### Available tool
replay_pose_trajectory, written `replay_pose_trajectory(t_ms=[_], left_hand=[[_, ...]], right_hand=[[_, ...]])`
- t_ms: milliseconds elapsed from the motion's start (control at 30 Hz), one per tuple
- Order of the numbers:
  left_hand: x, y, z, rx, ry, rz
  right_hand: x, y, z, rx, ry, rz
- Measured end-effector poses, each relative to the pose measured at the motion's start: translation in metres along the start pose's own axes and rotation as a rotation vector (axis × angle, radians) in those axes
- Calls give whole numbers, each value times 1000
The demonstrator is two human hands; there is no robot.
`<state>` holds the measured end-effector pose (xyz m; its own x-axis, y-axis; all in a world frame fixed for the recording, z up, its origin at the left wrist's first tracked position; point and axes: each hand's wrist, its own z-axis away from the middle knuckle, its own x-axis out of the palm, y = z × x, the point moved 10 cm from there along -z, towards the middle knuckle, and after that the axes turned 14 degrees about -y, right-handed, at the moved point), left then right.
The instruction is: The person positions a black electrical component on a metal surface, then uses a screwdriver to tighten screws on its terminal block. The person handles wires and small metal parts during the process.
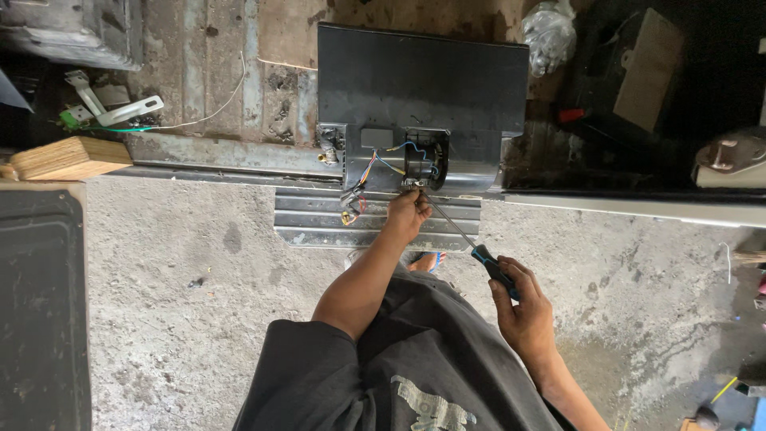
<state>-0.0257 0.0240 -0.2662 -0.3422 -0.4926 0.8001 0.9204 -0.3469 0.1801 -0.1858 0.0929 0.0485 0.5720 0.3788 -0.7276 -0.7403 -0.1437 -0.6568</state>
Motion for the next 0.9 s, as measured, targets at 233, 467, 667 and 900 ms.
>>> replay_pose_trajectory(t_ms=[233, 467, 667, 900], left_hand=[[-4, 1, 5, -50, 72, -3], [6, 8, 3, -24, -34, 93], [-5, 16, 16, -251, -119, -45], [-15, 42, 27, -89, -56, -189]], right_hand=[[4, -10, -4, 35, -20, 37], [20, -36, -12, -104, -162, 225], [27, -52, -57, -195, -359, 419], [-5, -97, -107, -195, -323, 441]])
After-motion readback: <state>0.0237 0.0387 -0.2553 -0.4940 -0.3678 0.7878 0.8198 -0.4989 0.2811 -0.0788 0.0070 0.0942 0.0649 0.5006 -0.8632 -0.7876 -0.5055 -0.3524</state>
